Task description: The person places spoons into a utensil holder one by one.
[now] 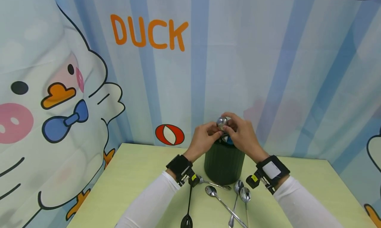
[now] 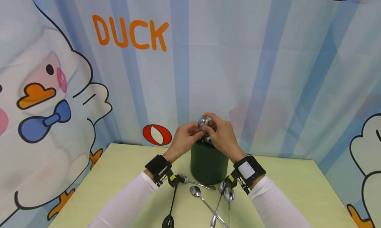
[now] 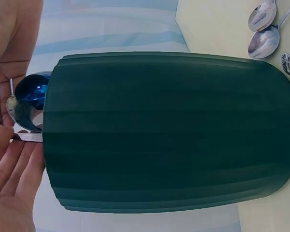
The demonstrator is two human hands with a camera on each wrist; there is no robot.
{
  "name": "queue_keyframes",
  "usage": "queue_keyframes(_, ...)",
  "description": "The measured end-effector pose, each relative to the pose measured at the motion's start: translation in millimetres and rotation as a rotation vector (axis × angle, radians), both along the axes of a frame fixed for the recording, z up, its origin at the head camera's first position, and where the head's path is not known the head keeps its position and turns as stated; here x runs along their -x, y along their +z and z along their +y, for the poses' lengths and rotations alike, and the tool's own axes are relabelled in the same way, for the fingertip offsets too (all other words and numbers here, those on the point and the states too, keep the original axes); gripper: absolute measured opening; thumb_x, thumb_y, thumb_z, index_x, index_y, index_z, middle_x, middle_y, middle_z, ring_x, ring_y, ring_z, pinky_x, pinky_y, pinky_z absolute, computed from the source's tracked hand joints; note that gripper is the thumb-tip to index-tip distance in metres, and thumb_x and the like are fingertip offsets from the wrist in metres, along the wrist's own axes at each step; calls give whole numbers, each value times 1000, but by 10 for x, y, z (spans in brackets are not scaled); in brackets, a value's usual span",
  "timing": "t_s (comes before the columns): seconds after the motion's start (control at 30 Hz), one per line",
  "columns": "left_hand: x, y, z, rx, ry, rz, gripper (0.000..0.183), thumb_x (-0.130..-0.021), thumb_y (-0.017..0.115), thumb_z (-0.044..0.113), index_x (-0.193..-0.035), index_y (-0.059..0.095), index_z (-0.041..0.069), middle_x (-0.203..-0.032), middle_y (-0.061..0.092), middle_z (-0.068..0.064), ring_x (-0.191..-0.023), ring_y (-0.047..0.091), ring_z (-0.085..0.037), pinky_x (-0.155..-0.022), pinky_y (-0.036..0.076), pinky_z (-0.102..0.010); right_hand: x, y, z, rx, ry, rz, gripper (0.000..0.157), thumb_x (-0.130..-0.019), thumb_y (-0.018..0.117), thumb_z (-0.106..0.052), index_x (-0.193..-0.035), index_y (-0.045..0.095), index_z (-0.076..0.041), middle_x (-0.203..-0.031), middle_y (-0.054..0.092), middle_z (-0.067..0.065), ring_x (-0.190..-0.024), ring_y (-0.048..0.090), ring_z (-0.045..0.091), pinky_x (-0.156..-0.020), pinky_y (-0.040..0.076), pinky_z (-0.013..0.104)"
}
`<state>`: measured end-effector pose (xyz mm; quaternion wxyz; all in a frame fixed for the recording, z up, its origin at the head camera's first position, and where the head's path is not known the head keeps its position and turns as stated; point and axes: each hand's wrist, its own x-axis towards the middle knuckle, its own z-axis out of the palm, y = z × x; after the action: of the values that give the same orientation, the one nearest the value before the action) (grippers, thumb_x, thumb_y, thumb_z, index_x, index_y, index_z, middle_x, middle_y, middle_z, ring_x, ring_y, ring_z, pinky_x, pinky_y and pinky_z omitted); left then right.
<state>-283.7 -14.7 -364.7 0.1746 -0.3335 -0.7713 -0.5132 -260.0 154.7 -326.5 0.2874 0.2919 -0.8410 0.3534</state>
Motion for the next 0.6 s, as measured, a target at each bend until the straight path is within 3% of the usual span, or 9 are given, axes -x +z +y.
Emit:
queue_keyframes(0.17,6,11,-9,-53,-14,-24,25,-92,58,19,-117,57,14,-94,62,2,-85,58,-6,-75,52,-23,-10,-26,6,6,-3,-17,35,-89,61,-8,-123,53,-16,-78,61,2,-61,56,11,-51,49,35)
queue_keyframes(0.6,11,7,-24,-70,12,25,18,-92,58,19,-109,59,12,-92,62,0,-79,58,-5,-72,52,-23,11,-86,9,-4,-11,5,28,-90,60,-9,-117,57,-14,-79,63,2,-59,54,7,-48,46,34)
